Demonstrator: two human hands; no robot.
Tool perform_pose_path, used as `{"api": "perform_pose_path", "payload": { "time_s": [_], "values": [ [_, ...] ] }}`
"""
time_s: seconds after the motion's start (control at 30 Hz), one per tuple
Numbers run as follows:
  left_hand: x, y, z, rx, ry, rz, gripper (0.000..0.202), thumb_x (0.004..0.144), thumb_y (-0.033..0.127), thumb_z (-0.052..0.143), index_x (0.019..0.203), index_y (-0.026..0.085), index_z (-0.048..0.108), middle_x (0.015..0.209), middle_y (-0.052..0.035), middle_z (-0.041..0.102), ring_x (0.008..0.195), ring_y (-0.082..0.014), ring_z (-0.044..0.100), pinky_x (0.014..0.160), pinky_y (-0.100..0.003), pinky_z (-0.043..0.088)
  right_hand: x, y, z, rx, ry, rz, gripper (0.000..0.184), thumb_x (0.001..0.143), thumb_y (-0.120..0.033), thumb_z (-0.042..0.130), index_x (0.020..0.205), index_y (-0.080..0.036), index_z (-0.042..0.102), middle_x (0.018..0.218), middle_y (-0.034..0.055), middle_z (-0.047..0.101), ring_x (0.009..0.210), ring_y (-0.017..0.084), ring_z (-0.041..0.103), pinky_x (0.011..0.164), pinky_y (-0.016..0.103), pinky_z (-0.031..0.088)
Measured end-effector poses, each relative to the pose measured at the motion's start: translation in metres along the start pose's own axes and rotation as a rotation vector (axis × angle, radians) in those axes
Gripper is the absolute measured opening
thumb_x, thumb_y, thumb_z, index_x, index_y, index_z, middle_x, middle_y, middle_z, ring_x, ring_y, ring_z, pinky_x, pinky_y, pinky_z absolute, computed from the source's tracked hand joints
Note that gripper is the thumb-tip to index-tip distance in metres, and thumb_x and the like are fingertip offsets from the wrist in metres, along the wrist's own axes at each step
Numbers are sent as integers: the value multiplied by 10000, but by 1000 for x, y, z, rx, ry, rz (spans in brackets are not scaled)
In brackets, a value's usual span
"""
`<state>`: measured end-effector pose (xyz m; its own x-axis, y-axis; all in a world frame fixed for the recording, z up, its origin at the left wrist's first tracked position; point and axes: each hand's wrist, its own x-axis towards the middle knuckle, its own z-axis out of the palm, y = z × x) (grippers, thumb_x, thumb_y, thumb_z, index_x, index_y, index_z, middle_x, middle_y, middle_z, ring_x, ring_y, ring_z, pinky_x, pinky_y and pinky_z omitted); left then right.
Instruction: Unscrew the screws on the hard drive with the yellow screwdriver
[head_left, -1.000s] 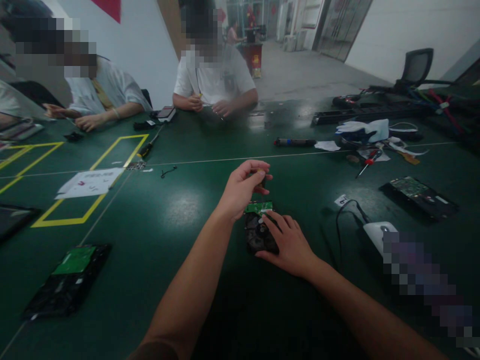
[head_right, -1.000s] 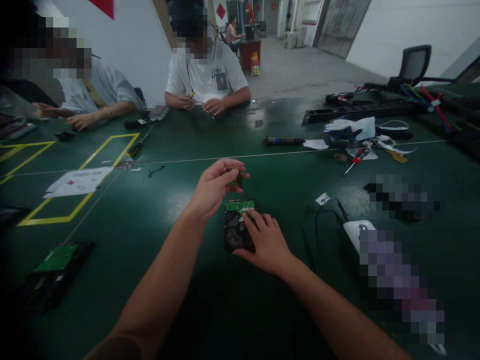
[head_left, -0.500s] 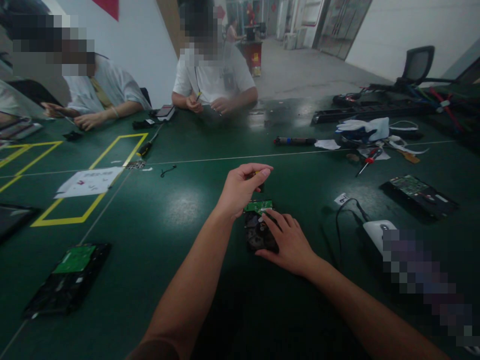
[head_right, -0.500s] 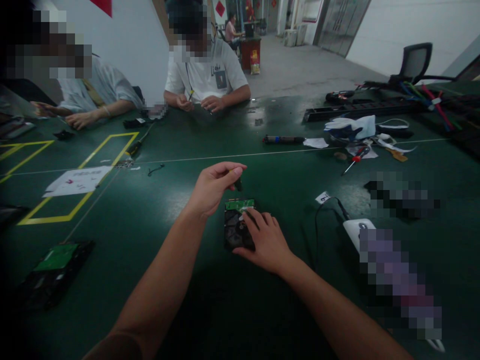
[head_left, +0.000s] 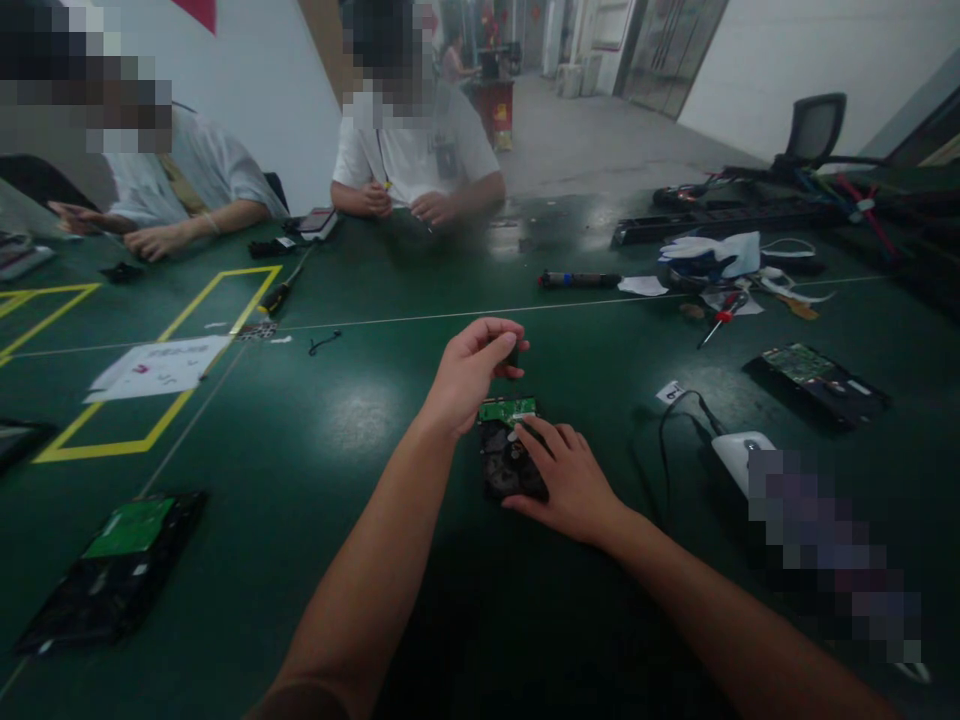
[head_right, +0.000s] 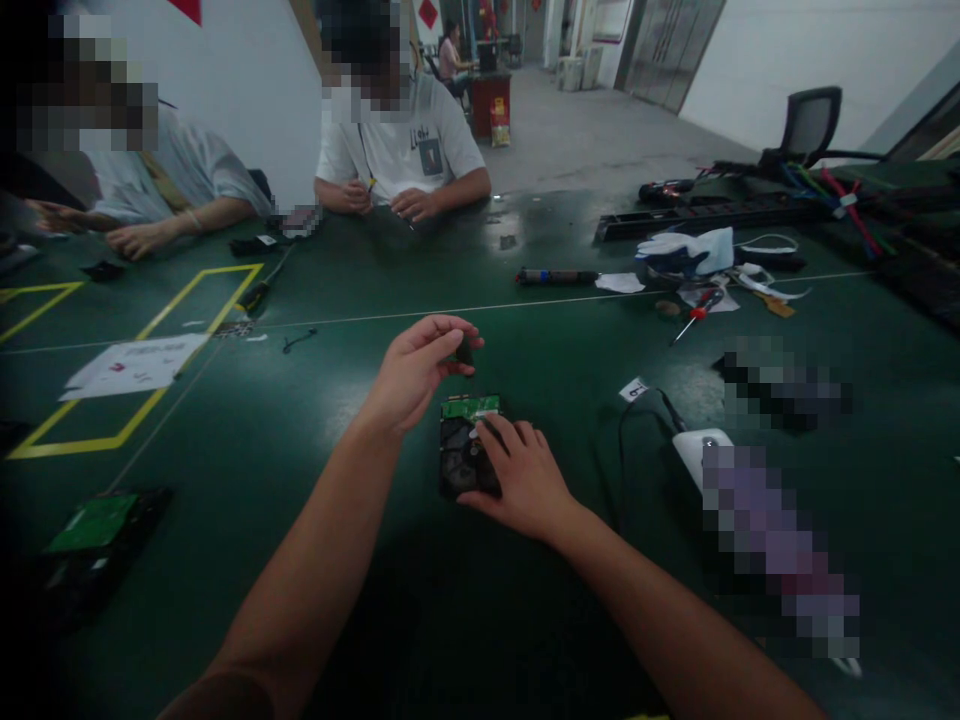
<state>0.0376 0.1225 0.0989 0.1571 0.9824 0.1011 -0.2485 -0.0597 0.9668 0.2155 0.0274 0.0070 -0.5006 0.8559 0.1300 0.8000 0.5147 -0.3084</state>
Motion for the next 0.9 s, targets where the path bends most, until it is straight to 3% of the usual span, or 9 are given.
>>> {"api": "perform_pose_path", "payload": {
  "time_s": [0.17,0.4,0.5,0.7,0.9],
  "values": [
    [0,1,-3,29,-14,21,156,884,245,645,983,205,759,1004,-58,684,859,-154,625,662,-250,565,0,0,0,3,6,1,880,845,-731,613,1542,-232,417,1608,134,393,1282,394,455,1067,583,417],
    [1,1,-3,-21,-21,31,157,909,217,598,944,212,751,1004,-65,689,908,-165,639,714,-271,581,0,0,0,0,-2,2,872,851,-722,611,1532,-209,428,1601,137,401,1287,397,447,1080,582,408],
    [2,-1,-3,16,-4,41,121,885,247,663,965,214,747,995,-58,696,881,-155,643,720,-269,576,0,0,-1,8,-5,1,872,849,-719,616,1535,-216,424,1600,140,404,1291,398,447,1076,587,412],
    [2,-4,-6,145,16,87,166,874,334,724,972,208,770,954,-57,713,806,-141,624,634,-239,527,0,0,-2,5,-17,3,872,858,-737,590,1529,-202,434,1617,140,383,1304,402,437,1086,587,404],
    [2,-1,-8,159,19,82,175,907,303,660,1021,214,758,1006,-66,718,892,-167,651,531,-200,471,1,1,-1,-5,-15,1,883,856,-735,600,1531,-191,431,1620,134,380,1297,401,440,1088,580,404]
  ]
}}
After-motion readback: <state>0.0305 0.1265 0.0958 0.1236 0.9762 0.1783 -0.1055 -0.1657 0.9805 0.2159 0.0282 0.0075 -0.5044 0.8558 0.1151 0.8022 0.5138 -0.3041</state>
